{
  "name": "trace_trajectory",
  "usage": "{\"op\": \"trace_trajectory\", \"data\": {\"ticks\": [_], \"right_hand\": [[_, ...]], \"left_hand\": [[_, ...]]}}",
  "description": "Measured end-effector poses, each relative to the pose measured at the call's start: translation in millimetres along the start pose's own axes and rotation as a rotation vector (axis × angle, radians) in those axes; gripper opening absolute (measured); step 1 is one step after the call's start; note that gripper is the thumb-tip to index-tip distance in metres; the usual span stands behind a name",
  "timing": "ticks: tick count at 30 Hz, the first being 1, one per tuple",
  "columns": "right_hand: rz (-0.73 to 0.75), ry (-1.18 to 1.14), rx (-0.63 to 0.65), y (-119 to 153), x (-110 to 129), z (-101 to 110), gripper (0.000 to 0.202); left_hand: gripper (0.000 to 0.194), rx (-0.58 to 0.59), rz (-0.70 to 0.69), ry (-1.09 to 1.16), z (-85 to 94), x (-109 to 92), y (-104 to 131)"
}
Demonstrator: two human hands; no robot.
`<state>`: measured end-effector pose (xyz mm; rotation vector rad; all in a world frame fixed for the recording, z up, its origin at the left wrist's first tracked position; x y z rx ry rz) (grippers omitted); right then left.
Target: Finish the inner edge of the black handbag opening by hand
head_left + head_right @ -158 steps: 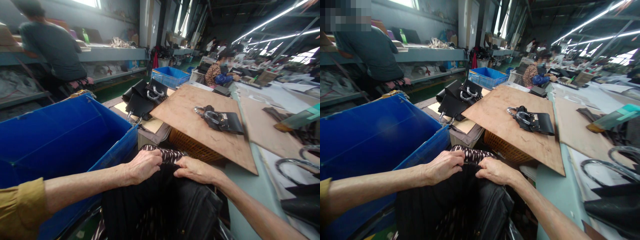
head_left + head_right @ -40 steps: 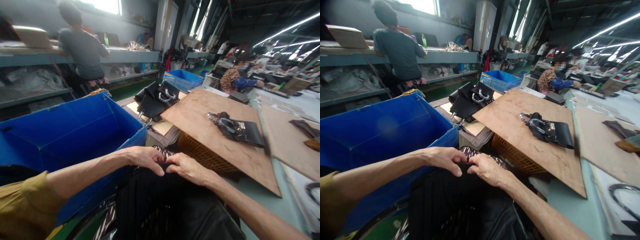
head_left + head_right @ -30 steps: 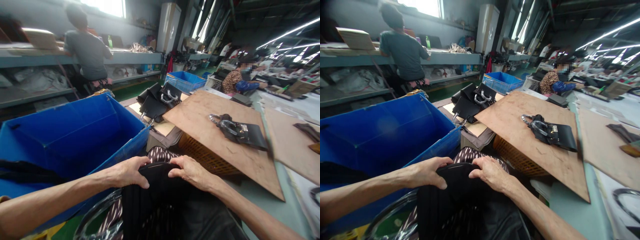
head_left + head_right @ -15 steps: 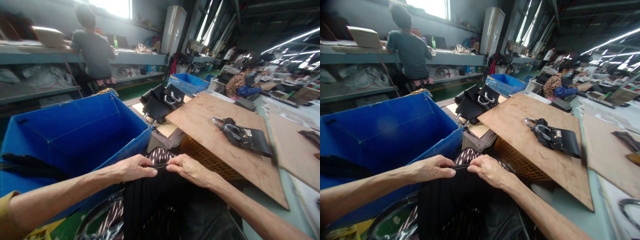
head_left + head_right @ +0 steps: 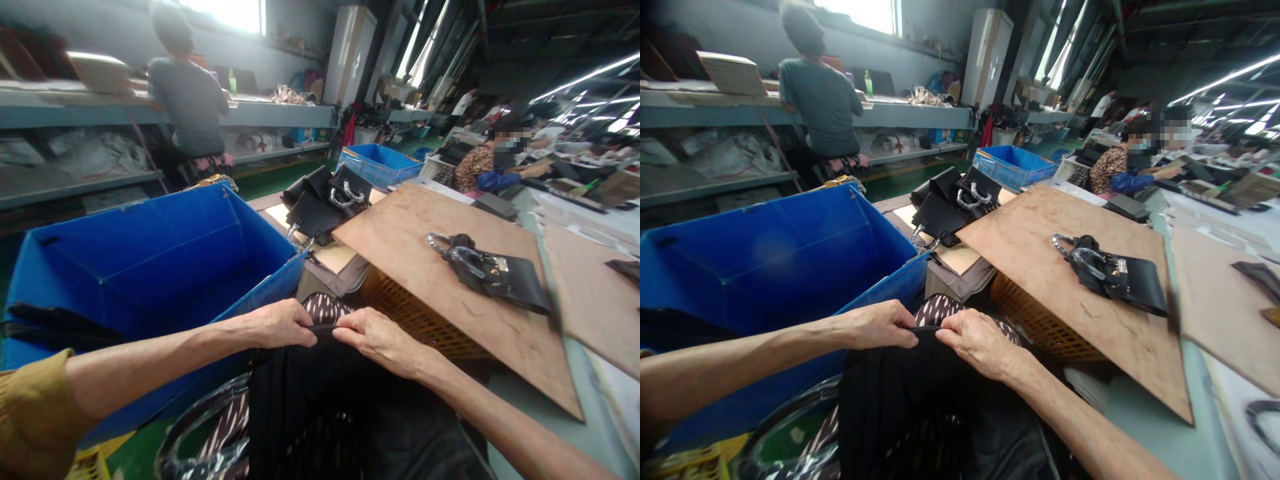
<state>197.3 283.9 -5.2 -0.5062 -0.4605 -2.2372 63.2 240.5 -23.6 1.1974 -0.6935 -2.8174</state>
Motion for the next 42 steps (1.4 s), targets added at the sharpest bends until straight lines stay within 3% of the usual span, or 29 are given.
{"op": "trace_trajectory", "data": {"ticks": [8,15,27,32,35,42], "right_hand": [[0.050,0.028,-0.022,2,12,5,0.024],[0.118,0.245,-0.037,2,14,5,0.027],[0.049,-0.015,-0.029,0,9,2,0.024],[0.044,-0.259,0.106,5,8,4,0.026],[0.017,-0.369,0.125,8,6,12,0.021],[-0.066,-0.359,0.143,16,-10,22,0.038]], "left_hand": [[0.025,-0.014,-0.093,0.050,-3.9,-2,-5],[0.025,-0.052,-0.163,0.039,-2.5,-11,1],[0.025,-0.047,-0.172,0.016,-5.2,-14,1],[0.026,-0.035,-0.184,0.026,-3.6,-21,4],[0.026,-0.035,-0.182,0.036,-3.1,-22,6],[0.024,-0.054,-0.191,0.039,-2.4,-18,6]]}}
Point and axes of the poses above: each hand's wrist, its own y-axis away from the middle knuckle, its own z-axis out of the back of the hand, x = y × z, the point moved 6 cm from there along -y, towards the middle knuckle, and after that the axes turned 11 degrees about -x, right-handed, at the moved point
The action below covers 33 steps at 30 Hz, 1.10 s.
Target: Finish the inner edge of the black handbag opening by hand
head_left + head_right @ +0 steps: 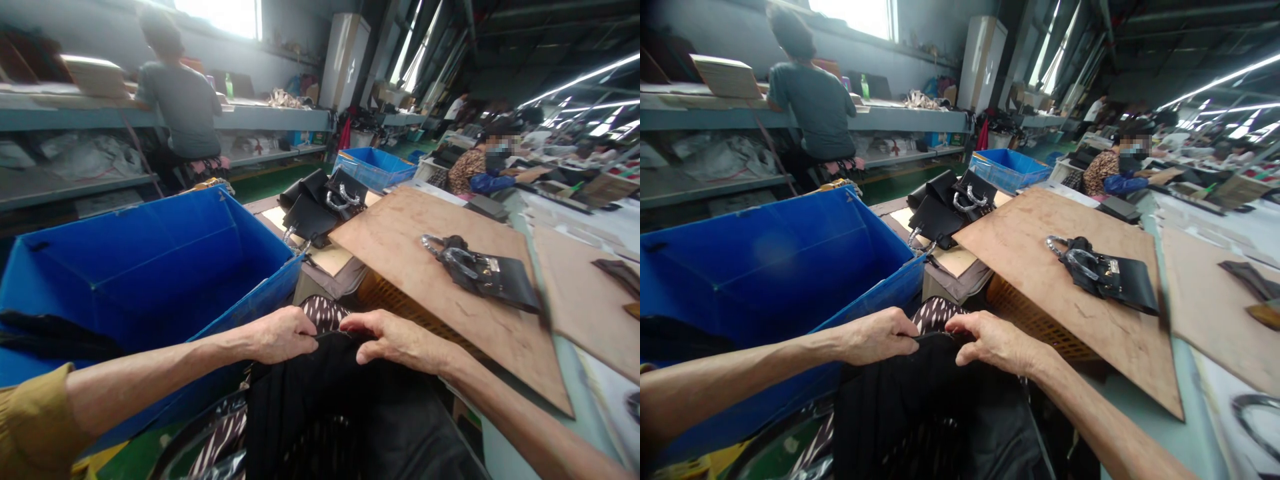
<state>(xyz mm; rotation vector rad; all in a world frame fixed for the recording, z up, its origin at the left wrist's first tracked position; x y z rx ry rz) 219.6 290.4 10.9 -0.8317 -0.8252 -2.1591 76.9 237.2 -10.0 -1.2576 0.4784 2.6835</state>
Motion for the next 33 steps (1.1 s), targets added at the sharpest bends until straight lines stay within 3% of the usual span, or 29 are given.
{"op": "trace_trajectory", "data": {"ticks": [12,17,22,28,33], "right_hand": [[0.079,0.251,-0.157,-2,15,-5,0.021],[-0.023,0.021,-0.115,-3,3,-3,0.018],[-0.231,-0.258,-0.141,-8,-16,-5,0.025],[-0.295,-0.132,-0.184,-14,-13,-11,0.024],[-0.239,-0.130,-0.183,-7,-8,-8,0.020]], "left_hand": [[0.024,0.000,0.001,0.014,-2.1,1,0],[0.022,0.003,0.005,0.031,-2.6,1,1],[0.021,-0.006,-0.019,0.015,-4.2,-4,1],[0.020,-0.001,-0.041,-0.008,-5.7,-10,2],[0.020,0.013,-0.048,0.007,-6.2,-9,2]]}}
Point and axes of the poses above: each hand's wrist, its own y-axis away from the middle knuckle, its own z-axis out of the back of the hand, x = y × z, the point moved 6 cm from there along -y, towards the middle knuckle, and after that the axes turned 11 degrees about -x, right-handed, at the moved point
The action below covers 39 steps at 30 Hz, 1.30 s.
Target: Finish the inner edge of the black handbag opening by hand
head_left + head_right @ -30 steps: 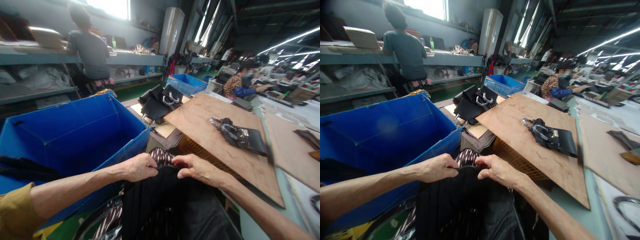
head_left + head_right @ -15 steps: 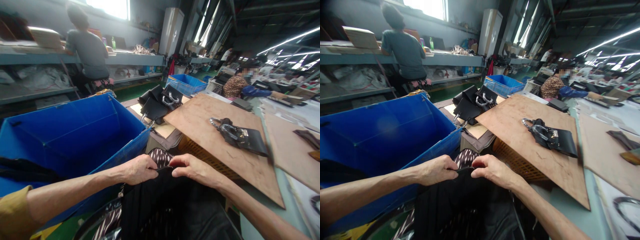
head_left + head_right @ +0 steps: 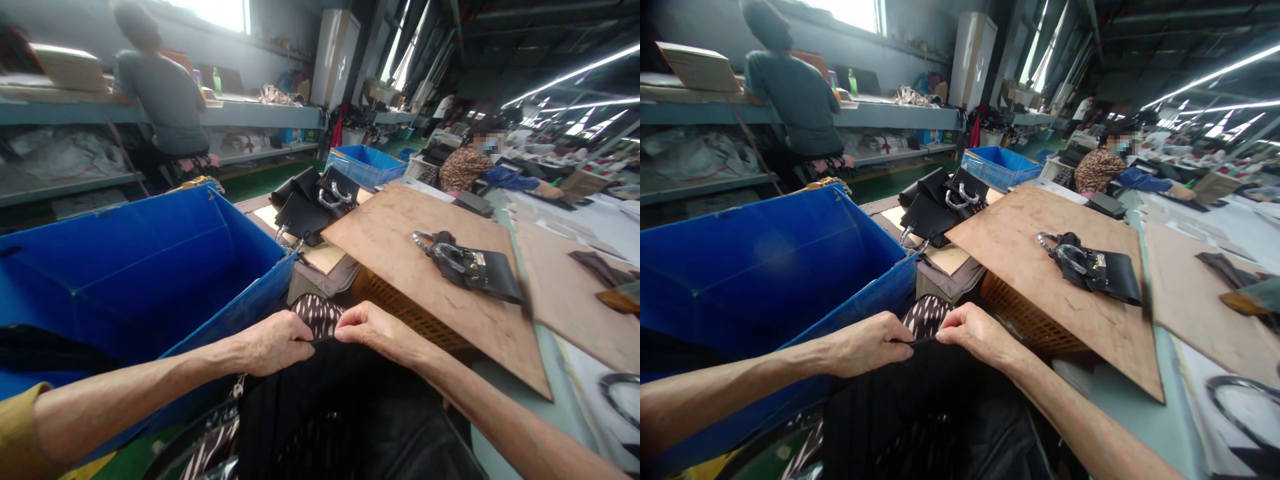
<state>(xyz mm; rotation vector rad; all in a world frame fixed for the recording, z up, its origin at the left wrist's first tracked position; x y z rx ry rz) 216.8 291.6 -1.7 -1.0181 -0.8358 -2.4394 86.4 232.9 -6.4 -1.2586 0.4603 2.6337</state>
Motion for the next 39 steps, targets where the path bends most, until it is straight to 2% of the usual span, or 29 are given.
{"op": "trace_trajectory", "data": {"ticks": [7,11,15,21,24,32,36,39], "right_hand": [[0.034,0.115,-0.071,11,-2,12,0.018],[0.005,0.017,-0.049,16,-11,17,0.022],[0.038,-0.064,-0.022,13,-6,16,0.022],[-0.007,0.000,-0.078,5,1,3,0.022],[0.034,0.048,-0.086,5,2,3,0.019],[0.013,0.036,-0.102,16,-11,24,0.025],[0.057,0.011,-0.093,17,-4,22,0.022],[0.151,0.045,-0.067,13,3,13,0.019]], "left_hand": [[0.020,0.009,0.033,0.027,-1.1,4,-1],[0.020,0.004,0.056,0.036,0.4,11,1],[0.020,-0.001,0.023,0.036,-1.1,9,0],[0.019,0.010,0.044,0.041,-4.3,2,-2],[0.020,0.016,0.039,0.058,-3.8,2,-1],[0.022,0.020,0.050,0.040,-1.1,8,-1],[0.021,0.027,0.043,0.059,-2.5,5,0],[0.021,0.027,0.051,0.063,-3.8,3,0]]}}
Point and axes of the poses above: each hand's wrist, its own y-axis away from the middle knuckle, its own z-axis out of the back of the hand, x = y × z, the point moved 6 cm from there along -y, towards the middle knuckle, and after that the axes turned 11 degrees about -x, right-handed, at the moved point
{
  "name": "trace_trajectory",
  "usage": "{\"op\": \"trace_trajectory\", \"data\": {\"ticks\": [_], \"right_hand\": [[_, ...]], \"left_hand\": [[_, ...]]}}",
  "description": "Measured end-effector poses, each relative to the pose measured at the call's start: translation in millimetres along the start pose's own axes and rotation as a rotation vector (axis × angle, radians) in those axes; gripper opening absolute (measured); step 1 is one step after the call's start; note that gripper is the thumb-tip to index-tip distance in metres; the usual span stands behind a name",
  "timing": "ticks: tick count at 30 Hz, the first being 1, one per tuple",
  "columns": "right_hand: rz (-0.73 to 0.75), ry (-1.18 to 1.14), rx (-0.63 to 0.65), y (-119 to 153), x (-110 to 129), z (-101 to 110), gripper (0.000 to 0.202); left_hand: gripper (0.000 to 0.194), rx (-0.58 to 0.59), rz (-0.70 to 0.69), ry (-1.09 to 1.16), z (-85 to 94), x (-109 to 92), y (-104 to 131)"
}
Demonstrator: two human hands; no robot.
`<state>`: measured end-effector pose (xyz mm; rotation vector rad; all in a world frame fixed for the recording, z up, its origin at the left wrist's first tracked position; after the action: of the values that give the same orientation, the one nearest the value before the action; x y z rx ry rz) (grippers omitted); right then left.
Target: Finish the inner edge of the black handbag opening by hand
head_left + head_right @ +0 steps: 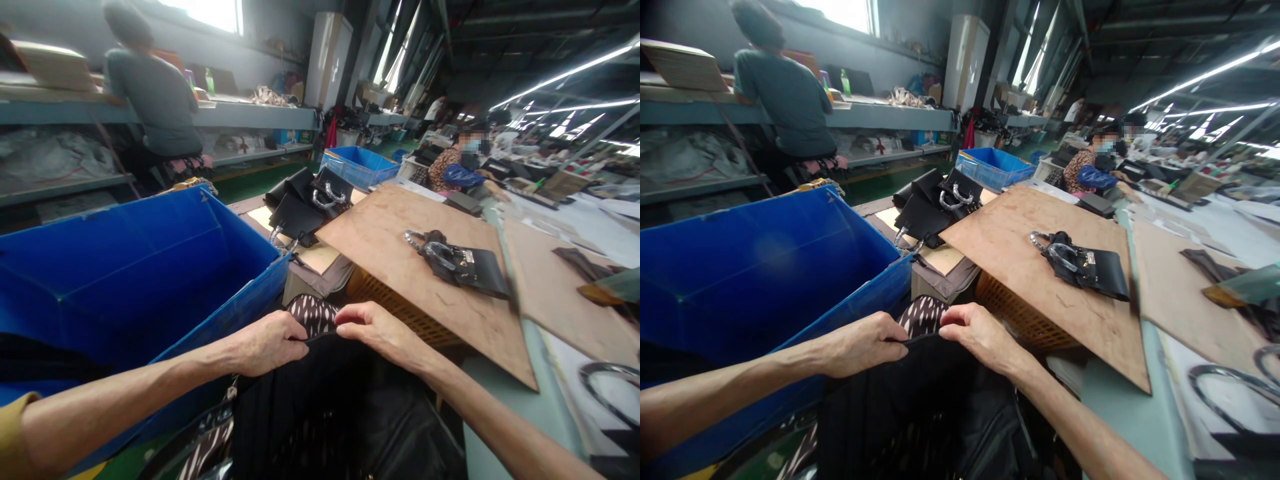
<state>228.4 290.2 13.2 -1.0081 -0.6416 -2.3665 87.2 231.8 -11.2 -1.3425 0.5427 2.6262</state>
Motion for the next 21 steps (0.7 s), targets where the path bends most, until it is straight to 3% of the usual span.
{"op": "trace_trajectory", "data": {"ticks": [6,13,21], "right_hand": [[0.128,0.154,-0.080,-4,8,-2,0.025],[0.287,0.152,0.114,-6,30,-25,0.027],[0.273,0.153,0.197,-15,31,-40,0.020]], "left_hand": [[0.022,-0.019,0.006,-0.012,1.9,1,-1],[0.022,-0.006,-0.004,-0.009,-0.7,4,-3],[0.036,0.019,-0.014,-0.044,9.4,5,-3]]}}
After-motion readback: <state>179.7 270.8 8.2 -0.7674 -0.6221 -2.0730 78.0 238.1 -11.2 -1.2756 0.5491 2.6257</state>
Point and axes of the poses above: each hand's wrist, its own y-axis away from the middle knuckle, its own z-axis out of the back of the hand, x = y × z, the point moved 6 cm from there along -y, towards the middle knuckle, and after that the axes turned 11 degrees about -x, right-handed, at the moved point
